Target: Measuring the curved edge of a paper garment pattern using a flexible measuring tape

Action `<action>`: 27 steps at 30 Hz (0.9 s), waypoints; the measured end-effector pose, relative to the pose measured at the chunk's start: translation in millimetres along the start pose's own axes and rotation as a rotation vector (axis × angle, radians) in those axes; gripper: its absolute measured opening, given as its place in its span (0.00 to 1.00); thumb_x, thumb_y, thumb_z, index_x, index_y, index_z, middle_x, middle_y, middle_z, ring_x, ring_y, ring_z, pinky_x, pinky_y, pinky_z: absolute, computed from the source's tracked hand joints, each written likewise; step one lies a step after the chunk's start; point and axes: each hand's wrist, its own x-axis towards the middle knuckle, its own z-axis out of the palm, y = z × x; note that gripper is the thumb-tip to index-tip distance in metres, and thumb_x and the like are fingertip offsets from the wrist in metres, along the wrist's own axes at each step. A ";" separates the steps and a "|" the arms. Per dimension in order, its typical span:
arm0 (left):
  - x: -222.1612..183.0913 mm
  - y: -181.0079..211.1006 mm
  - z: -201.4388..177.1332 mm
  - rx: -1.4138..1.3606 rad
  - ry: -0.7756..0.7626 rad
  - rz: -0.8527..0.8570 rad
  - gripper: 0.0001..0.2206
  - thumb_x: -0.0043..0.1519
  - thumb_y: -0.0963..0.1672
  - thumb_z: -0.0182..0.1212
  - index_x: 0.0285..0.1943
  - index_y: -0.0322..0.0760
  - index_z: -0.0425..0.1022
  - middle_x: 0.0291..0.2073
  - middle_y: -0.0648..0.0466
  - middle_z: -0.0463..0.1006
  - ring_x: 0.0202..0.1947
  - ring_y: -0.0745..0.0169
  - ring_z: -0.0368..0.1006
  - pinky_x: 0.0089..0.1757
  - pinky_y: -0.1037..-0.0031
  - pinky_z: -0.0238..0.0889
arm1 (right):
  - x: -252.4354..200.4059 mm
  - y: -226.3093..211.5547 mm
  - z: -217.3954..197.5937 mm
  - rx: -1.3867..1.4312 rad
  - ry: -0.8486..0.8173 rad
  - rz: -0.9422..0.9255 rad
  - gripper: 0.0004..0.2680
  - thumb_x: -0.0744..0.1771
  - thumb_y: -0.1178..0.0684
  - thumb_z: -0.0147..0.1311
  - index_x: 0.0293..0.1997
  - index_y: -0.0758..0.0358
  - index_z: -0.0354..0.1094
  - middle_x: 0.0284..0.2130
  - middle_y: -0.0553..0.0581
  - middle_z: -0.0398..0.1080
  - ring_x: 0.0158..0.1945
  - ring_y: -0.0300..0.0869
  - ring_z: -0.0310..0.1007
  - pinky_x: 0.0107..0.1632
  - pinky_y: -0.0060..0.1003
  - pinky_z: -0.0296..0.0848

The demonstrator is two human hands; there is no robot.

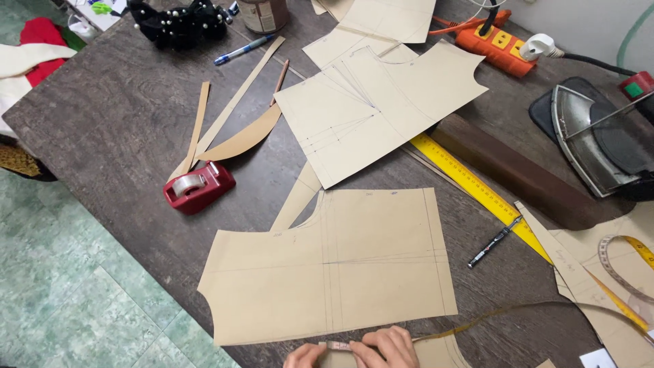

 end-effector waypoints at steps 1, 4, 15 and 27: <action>15.5 -2.5 4.4 0.000 0.001 -0.002 0.17 0.48 0.57 0.53 0.43 0.69 0.84 0.40 0.78 0.79 0.38 0.75 0.74 0.45 0.81 0.66 | 1.2 0.0 0.3 0.002 -0.001 -0.001 0.03 0.62 0.53 0.56 0.27 0.47 0.72 0.22 0.45 0.66 0.24 0.37 0.64 0.35 0.37 0.65; 47.2 36.5 -14.8 -0.698 -0.342 -1.187 0.16 0.47 0.48 0.70 0.33 0.27 0.84 0.16 0.36 0.76 0.15 0.51 0.66 0.24 0.67 0.62 | 4.6 1.0 -0.7 0.049 0.063 -0.040 0.05 0.62 0.56 0.53 0.26 0.49 0.72 0.21 0.45 0.65 0.22 0.36 0.62 0.32 0.36 0.63; 24.8 179.7 -141.1 -0.223 0.246 0.072 0.14 0.48 0.44 0.66 0.44 0.55 0.79 0.34 0.68 0.74 0.17 0.80 0.68 0.19 0.87 0.63 | 12.9 2.2 -21.4 0.185 -0.116 -0.139 0.04 0.65 0.54 0.50 0.36 0.58 0.71 0.29 0.51 0.67 0.28 0.41 0.63 0.39 0.39 0.62; 41.8 168.4 -156.8 -0.021 0.127 0.545 0.09 0.59 0.41 0.57 0.46 0.45 0.76 0.35 0.57 0.72 0.29 0.63 0.75 0.31 0.74 0.68 | 24.3 -8.3 -32.0 0.208 -0.290 -0.157 0.05 0.65 0.57 0.50 0.42 0.58 0.72 0.30 0.52 0.64 0.32 0.43 0.63 0.40 0.39 0.60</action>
